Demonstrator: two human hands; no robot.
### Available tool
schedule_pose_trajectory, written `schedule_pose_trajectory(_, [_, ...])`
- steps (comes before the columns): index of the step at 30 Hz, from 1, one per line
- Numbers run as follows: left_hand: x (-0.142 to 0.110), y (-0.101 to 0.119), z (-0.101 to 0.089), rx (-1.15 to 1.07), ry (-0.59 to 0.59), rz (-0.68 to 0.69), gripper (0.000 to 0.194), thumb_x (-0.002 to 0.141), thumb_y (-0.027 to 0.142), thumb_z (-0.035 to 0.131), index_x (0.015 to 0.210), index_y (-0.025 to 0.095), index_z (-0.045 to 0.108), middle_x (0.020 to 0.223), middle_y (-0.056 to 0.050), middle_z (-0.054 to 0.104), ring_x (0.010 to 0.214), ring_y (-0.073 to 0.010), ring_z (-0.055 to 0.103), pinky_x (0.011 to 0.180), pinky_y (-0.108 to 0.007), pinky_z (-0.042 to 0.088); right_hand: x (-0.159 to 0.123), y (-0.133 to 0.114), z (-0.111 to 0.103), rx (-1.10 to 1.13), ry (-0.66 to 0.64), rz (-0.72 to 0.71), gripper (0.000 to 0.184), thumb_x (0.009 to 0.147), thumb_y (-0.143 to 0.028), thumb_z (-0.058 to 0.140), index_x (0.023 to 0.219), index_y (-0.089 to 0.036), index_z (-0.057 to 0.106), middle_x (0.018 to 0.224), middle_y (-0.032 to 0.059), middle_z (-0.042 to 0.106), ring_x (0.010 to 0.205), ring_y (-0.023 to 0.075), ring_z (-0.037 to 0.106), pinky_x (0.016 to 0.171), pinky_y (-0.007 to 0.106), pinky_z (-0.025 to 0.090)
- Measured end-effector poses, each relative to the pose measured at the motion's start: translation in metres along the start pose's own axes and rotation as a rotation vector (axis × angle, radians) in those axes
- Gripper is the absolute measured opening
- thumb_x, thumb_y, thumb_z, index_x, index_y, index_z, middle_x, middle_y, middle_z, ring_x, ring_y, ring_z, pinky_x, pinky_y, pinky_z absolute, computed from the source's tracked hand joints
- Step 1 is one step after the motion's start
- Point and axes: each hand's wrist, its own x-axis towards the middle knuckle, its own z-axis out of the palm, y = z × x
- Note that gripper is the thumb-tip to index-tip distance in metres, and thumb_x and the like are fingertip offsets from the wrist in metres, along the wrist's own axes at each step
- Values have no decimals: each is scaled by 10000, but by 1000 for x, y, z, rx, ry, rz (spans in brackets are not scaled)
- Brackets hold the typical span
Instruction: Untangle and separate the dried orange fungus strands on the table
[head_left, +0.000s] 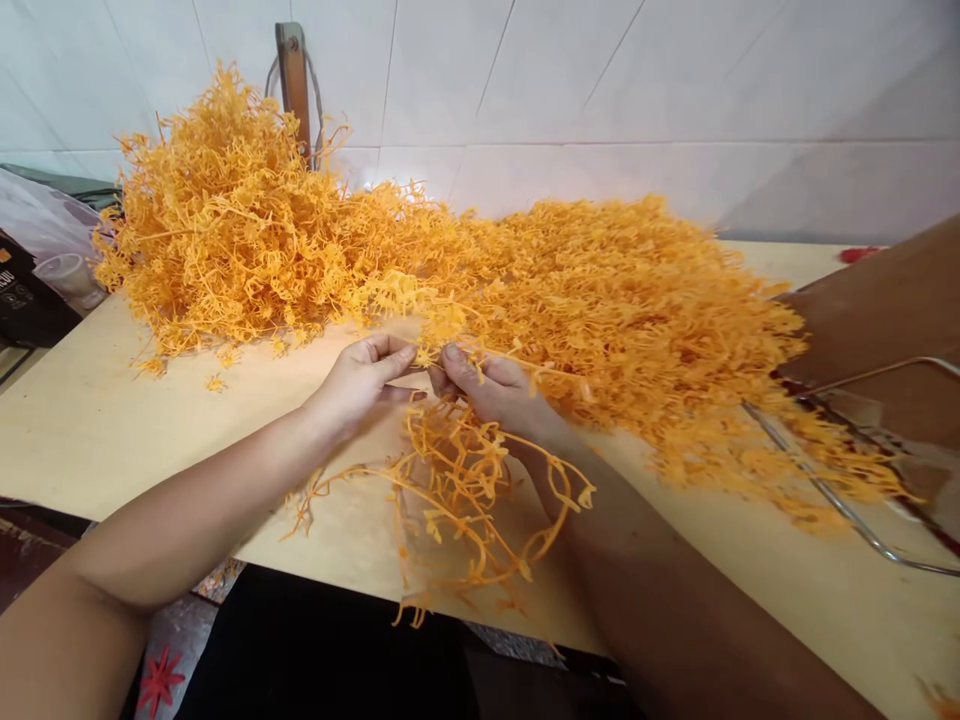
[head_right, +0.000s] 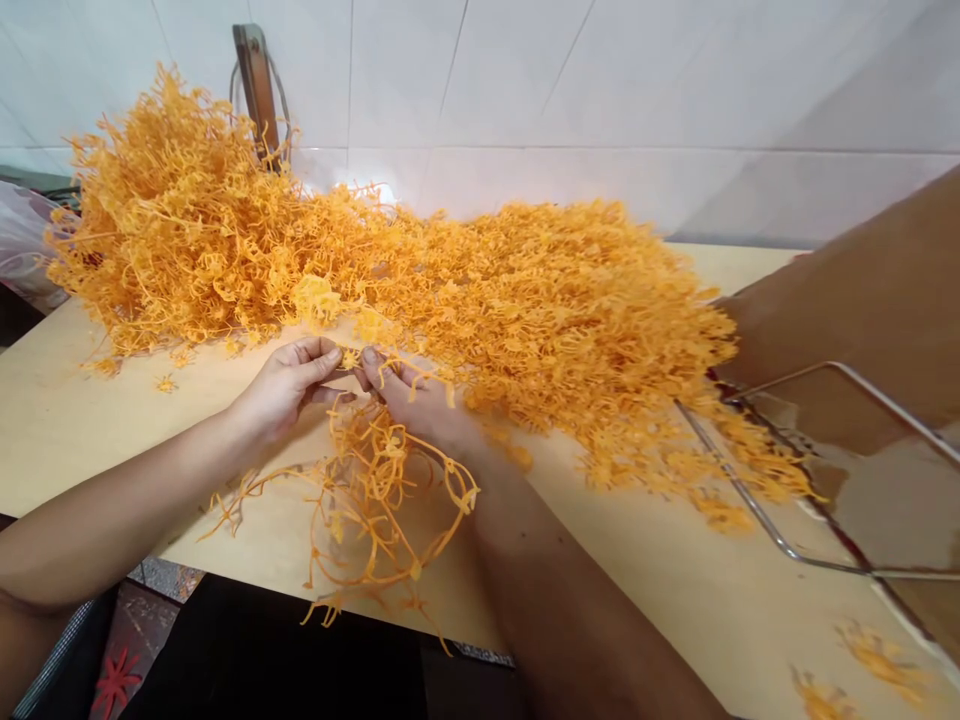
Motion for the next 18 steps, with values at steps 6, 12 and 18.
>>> schedule_pose_trajectory(6, [-1,1,9,-19,66,-52,154,807,135,472,656,137,441,656,27,474,648,-70,521,633,-256,493,1,-2,3,223,-133,5,513,637,-631,586,529,-190,347,482,-57,297,411,49,271,404,227,245])
schedule_pose_trajectory(12, [0,10,1,257,-102,27,259,840,300,448,651,127,487,583,29,481,523,-37,422,496,-159,324,1,1,7,107,-59,-55,487,664,-659,531,583,-183,471,527,-26,419,482,79,373,462,245,292])
schedule_pose_trajectory(18, [2,6,-7,334,-289,93,313,808,339,507,579,127,484,485,43,419,442,-37,346,464,-194,261,4,7,9,146,-155,-99,518,658,-643,557,491,-184,384,484,-37,347,452,67,298,457,252,247])
